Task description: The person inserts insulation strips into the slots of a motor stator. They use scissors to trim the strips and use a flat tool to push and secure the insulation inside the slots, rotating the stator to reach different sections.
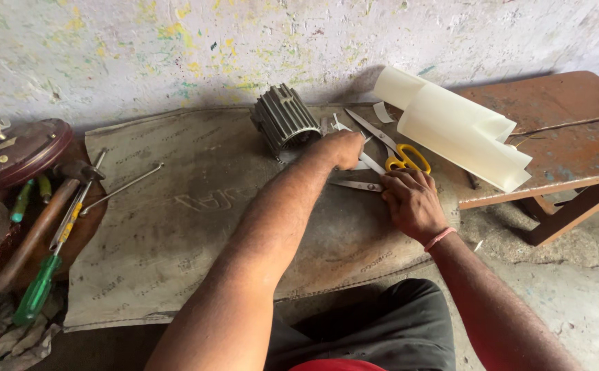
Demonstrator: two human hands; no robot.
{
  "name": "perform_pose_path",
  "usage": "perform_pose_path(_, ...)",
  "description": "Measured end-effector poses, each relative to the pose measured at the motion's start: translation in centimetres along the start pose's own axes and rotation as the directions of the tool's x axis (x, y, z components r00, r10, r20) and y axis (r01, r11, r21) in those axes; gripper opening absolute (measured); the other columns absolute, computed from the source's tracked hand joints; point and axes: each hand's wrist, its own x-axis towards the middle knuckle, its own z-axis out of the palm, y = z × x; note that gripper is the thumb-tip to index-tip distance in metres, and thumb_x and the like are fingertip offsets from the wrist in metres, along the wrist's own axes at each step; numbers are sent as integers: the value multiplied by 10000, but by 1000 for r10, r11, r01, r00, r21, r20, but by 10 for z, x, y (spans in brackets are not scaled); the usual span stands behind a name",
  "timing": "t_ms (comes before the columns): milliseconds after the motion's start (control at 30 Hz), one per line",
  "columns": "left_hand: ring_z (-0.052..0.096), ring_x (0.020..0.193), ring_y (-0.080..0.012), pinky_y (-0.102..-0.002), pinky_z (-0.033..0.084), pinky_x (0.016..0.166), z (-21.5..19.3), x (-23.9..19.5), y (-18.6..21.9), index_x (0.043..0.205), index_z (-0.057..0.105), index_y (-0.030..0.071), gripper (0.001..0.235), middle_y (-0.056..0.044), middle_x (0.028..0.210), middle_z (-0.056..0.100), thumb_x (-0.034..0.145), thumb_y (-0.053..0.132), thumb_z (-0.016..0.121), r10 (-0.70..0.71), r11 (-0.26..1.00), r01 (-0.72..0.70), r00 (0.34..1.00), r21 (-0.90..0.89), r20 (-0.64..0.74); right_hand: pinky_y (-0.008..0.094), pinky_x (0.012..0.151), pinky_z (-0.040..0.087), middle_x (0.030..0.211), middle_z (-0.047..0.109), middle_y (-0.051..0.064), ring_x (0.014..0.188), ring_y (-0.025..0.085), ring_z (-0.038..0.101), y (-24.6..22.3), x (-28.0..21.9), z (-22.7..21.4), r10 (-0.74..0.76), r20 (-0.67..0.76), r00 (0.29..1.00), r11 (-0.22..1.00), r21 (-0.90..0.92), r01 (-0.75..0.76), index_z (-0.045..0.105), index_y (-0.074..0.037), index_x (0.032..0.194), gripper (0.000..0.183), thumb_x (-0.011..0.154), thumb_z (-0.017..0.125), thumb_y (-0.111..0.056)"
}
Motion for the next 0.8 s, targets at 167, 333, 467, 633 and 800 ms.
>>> perform_pose_path(167,733,905,-301,-430,592,810,-11,-17,9,904,720,10,127,-194,980,738,822,107,723,-4,1000,2,992,-12,-124,476,1096,396,1276,698,95,1269,313,581,1,0,0,8,13,1000,1000,-30,-8,709,-93,1199,310,895,686,-150)
perform_pose_path(333,640,679,-237,-405,534,600,-63,-81,-3,788,646,35,165,-116,764,672,773,143,769,-71,917,-115,896,-383,-438,492,1056,405,1149,695,115,1176,318,596,-5,10,-5,-77,113,991,991,-97,88,676,-77,1091,204,892,654,-113)
perform_pose_path(467,599,633,-172,-357,478,580,-83,-151,-21,748,592,13,222,-49,652,612,786,143,768,-39,869,-286,774,-403,-632,504,963,436,925,664,138,992,339,621,-7,33,-6,-145,264,953,978,-105,178,663,-77,1023,197,832,623,-47)
perform_pose_path(633,664,636,-152,-320,533,577,-69,-212,-29,835,665,26,172,-25,704,690,883,149,775,-236,642,-192,872,-742,-429,464,808,534,915,669,148,908,349,660,3,53,-6,-222,272,936,975,35,221,647,-73,972,190,812,577,3)
perform_pose_path(800,715,755,-138,-302,580,661,-39,-231,-30,1207,632,80,385,-51,858,750,839,74,741,-220,759,-225,795,-611,-566,478,688,529,856,653,182,748,367,656,22,82,-13,26,120,992,992,-123,-11,639,-30,917,132,950,641,-157)
